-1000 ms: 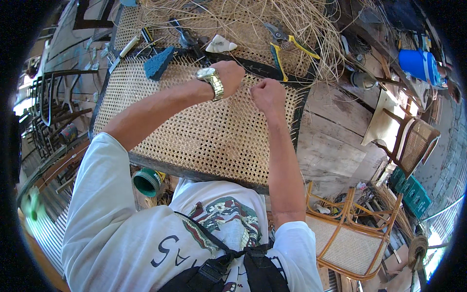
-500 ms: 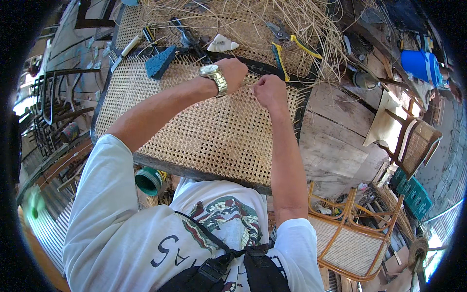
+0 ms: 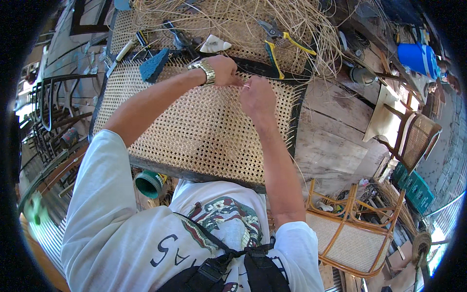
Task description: Weaving or repairing the cane seat of a wooden chair using weaving strips and hand tools.
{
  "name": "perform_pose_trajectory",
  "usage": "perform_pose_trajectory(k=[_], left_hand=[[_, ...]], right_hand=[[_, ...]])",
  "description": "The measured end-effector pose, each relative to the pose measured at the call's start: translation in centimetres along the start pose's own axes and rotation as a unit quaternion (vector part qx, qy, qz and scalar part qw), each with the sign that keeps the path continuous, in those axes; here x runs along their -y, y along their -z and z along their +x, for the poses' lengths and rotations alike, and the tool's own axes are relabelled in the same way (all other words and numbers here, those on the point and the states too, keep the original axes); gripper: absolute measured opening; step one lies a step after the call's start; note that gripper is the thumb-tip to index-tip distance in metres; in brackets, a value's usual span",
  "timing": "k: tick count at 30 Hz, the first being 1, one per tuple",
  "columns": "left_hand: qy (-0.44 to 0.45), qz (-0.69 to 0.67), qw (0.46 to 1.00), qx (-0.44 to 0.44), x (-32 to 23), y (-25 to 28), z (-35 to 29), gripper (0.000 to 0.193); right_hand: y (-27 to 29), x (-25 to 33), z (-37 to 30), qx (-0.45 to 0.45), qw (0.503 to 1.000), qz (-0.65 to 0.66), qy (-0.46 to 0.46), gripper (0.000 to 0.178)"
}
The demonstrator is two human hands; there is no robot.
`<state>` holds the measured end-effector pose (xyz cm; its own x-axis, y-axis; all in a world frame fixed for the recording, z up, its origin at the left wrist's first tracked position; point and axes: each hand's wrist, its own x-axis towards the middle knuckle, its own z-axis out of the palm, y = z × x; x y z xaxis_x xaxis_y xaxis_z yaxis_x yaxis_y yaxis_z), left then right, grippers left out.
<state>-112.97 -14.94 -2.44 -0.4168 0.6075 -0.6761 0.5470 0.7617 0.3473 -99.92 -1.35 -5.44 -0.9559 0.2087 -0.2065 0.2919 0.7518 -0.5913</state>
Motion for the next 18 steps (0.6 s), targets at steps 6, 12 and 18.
perform_pose_trajectory(k=[6, 12, 18], left_hand=[[0.183, 0.064, 0.948, -0.252, 6.4, 5.0, -4.6, 0.046], [0.125, -0.138, 0.956, -0.227, 8.6, 3.3, -7.3, 0.036], [0.010, -0.123, 0.968, -0.216, 5.6, -1.3, -5.6, 0.030]], right_hand=[[-0.1, 2.1, -1.4, 0.002, 0.999, -0.047, 0.010, 0.018], [-0.6, 1.9, -0.1, -0.068, 0.994, 0.016, 0.083, 0.013], [-0.7, 2.0, 1.6, 0.035, 0.945, 0.322, -0.034, 0.014]])
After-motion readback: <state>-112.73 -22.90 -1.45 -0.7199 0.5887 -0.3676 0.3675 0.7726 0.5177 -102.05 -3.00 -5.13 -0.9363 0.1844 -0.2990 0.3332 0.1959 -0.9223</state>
